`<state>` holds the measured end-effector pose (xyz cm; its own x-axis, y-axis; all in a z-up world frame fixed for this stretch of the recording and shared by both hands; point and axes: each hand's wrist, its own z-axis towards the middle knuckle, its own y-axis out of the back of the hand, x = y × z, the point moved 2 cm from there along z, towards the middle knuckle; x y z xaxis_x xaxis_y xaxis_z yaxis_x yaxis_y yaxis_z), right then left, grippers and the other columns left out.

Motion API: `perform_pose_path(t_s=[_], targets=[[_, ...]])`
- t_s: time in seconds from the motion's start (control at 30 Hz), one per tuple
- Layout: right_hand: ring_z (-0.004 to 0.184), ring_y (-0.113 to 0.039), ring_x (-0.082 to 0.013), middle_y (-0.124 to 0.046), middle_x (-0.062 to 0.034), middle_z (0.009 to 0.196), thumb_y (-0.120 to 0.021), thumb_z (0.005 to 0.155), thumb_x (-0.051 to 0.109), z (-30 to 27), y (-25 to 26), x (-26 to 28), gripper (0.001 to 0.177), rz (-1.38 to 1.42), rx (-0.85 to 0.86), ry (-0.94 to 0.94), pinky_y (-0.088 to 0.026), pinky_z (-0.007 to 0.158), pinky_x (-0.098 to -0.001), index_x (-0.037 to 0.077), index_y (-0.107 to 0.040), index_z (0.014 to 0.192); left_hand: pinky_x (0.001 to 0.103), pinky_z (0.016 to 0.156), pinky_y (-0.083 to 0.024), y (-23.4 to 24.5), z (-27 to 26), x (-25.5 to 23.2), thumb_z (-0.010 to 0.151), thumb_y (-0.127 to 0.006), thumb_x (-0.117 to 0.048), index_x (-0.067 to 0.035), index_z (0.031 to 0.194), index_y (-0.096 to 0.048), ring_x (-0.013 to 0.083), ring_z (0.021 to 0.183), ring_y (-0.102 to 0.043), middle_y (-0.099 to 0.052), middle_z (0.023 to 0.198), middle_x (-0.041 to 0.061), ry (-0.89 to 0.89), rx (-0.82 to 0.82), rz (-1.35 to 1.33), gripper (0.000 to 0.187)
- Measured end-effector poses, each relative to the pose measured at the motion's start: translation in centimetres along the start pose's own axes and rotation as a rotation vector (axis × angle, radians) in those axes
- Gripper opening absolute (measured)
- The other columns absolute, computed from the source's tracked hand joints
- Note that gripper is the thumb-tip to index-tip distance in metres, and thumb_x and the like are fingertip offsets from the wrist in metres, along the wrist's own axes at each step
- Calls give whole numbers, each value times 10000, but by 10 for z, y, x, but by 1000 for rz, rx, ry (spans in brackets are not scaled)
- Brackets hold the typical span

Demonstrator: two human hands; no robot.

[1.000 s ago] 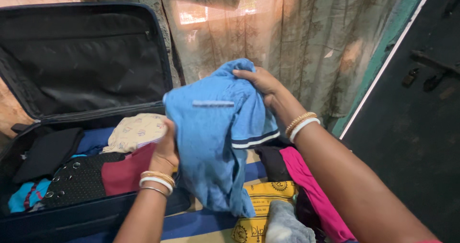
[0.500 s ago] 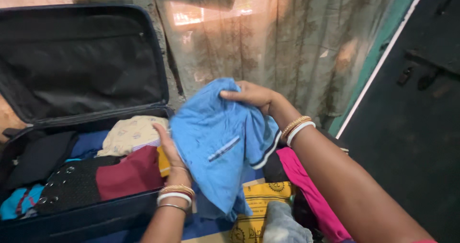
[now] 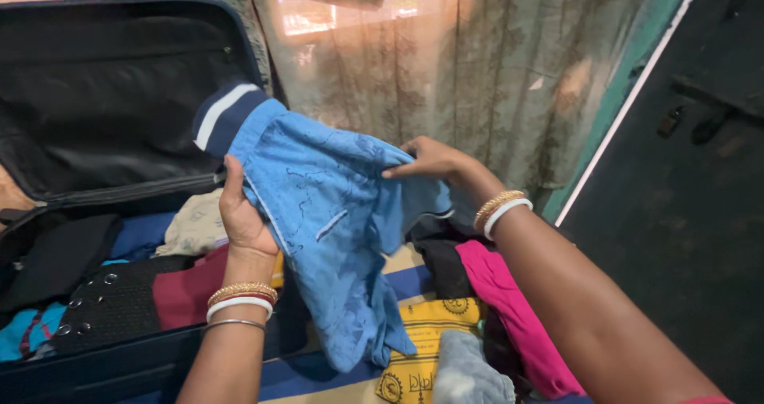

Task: The person folds clothes and packs them into a suitcase. The person picks up items of clothing including a pair of black pants, a blue polo shirt, and a pink shirt, folds each item, and places them into the suitcase.

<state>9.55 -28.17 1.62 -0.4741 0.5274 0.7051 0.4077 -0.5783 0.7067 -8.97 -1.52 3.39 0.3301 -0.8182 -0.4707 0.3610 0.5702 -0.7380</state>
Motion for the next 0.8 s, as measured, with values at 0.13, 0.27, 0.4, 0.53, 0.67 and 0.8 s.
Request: perform_pose_path(t_s=[0.13,0.27,0.4,0.53,0.67,0.8], targets=[[907,-691,-203,-790,-116,979,-853,736,297,10,-1,-14,448,-76,43,159,-555,826,-375,31,-767,1085,522,1197,-411,18,-4,-14,953,-674,-493,-30,1495,-492,343,1362,-551,-577,1473,139,-20,-29,1,735],[895,-734,-226,-769,-130,1004,-836,766,256,23,-3,-26,410,-296,-70,187,-558,821,-369,55,-749,1112,505,1199,-417,28,-7,-17,957,-681,-483,-23,1479,-510,333,1362,-557,-585,1469,139,-33,-45,26,717],[906,-751,-258,-773,-155,988,-686,902,233,23,-2,-28,283,-121,-299,208,-572,811,-390,72,-717,1132,492,1190,-424,31,-10,-20,954,-684,-480,-17,1468,-514,325,1353,-560,-594,1455,135,-48,-95,44,712],[965,-702,-396,-761,-193,1022,-580,1035,364,21,5,-20,309,-310,-646,45,-531,839,-477,113,-745,1110,488,1172,-433,27,-11,-19,935,-681,-485,-28,1458,-511,311,1339,-571,-606,1440,125,-21,-109,87,716],[938,-644,-477,-718,-256,995,-549,1043,386,19,8,-19,351,-486,-647,-68,-493,818,-547,95,-730,1119,489,1143,-464,29,-7,-8,959,-656,-475,0,1438,-525,323,1296,-604,-625,1396,146,46,-120,59,687],[888,-697,-312,-758,-162,974,-629,990,497,29,-23,-15,464,-243,-146,164,-547,789,-430,76,-752,1143,450,1136,-479,28,-3,9,1007,-617,-439,17,1434,-540,295,1278,-622,-640,1383,143,141,-57,38,630]])
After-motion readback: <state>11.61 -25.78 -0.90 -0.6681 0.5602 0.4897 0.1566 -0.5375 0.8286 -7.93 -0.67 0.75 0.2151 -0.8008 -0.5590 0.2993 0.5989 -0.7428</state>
